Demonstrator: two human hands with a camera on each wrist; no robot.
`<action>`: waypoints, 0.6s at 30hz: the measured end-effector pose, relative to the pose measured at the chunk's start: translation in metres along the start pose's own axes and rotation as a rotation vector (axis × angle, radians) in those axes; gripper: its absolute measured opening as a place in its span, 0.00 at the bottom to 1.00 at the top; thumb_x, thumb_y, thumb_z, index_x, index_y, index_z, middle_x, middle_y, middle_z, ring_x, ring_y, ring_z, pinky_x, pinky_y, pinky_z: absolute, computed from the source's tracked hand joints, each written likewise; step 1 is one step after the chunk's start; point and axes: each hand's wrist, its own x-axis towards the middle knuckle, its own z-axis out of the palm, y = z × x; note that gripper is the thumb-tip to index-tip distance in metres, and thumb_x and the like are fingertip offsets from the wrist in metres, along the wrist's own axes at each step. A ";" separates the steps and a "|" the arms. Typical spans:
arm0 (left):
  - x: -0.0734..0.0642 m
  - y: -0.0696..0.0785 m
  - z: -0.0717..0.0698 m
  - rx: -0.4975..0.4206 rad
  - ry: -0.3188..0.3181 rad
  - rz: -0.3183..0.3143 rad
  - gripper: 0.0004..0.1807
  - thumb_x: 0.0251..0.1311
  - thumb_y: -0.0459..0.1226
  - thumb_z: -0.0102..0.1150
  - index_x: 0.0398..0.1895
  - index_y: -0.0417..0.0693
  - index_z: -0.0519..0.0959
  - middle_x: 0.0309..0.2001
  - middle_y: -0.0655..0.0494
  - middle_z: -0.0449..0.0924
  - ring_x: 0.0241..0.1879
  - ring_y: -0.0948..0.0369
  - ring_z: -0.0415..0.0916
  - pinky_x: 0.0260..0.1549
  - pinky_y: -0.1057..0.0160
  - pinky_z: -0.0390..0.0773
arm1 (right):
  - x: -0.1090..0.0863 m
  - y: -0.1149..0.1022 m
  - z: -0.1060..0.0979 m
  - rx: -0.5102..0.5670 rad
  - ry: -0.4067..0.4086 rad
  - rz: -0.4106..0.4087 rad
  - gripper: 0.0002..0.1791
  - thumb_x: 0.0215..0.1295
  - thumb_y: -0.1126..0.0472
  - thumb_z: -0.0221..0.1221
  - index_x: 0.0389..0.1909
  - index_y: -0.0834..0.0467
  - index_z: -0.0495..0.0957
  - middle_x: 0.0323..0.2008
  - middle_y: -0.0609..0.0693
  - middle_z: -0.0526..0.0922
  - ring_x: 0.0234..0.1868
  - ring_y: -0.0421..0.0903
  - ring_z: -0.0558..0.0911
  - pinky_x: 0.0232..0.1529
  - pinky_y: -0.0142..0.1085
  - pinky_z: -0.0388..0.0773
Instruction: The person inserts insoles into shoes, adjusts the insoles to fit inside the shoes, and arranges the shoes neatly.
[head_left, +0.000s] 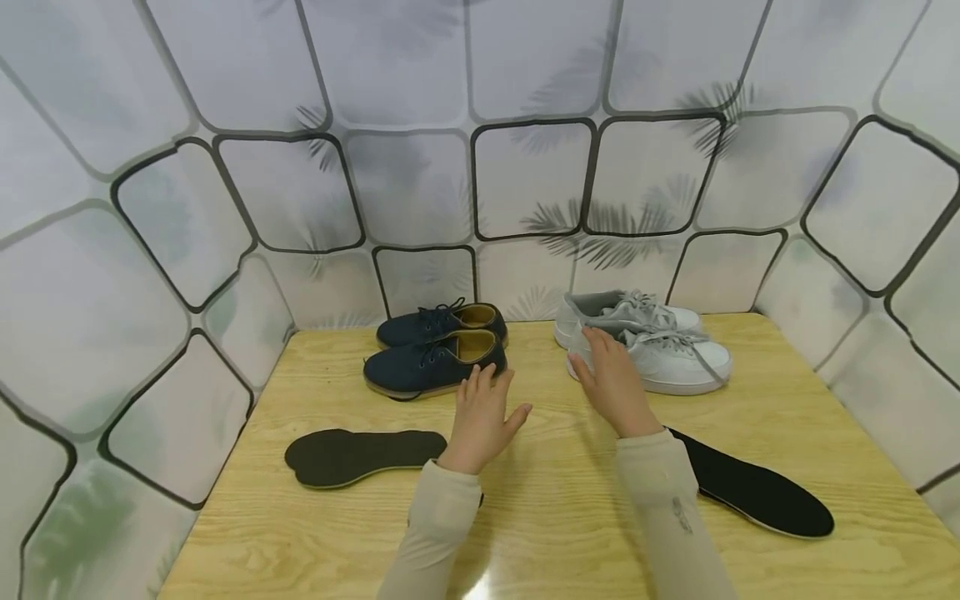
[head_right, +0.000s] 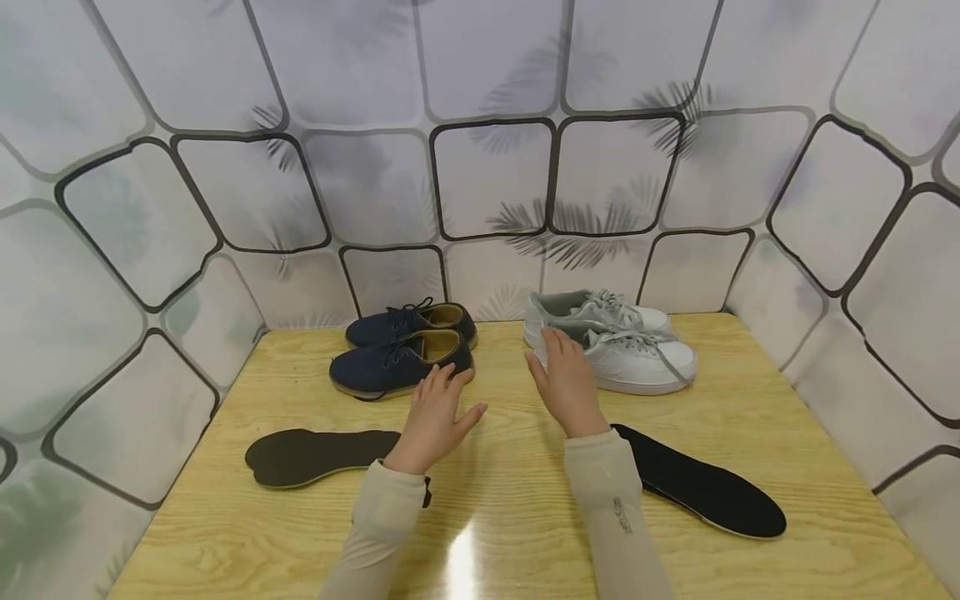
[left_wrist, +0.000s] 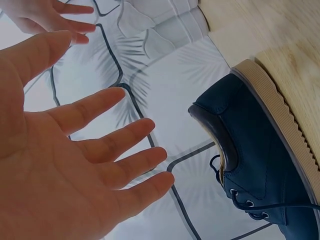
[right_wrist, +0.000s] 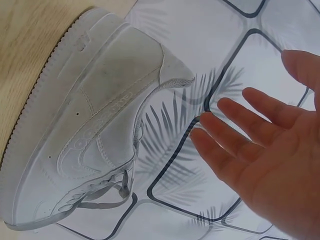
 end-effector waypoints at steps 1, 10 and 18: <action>0.000 0.001 0.000 -0.005 -0.005 0.001 0.31 0.65 0.49 0.57 0.65 0.41 0.69 0.64 0.36 0.63 0.67 0.36 0.54 0.62 0.36 0.56 | 0.001 0.001 0.000 0.005 0.005 0.002 0.28 0.71 0.57 0.55 0.63 0.72 0.64 0.61 0.71 0.68 0.59 0.68 0.68 0.59 0.58 0.65; 0.001 0.004 -0.001 -0.026 -0.019 0.012 0.30 0.65 0.48 0.57 0.64 0.41 0.69 0.64 0.35 0.63 0.67 0.36 0.54 0.62 0.37 0.56 | 0.013 0.013 0.002 -0.011 0.036 0.003 0.25 0.70 0.59 0.55 0.61 0.72 0.67 0.57 0.69 0.72 0.57 0.67 0.70 0.58 0.56 0.65; 0.001 0.001 -0.002 -0.049 -0.024 -0.002 0.30 0.65 0.48 0.57 0.65 0.40 0.69 0.65 0.35 0.62 0.68 0.36 0.53 0.63 0.37 0.55 | 0.038 0.021 0.009 -0.003 -0.045 0.060 0.26 0.72 0.58 0.52 0.63 0.72 0.65 0.56 0.70 0.69 0.59 0.66 0.68 0.59 0.56 0.65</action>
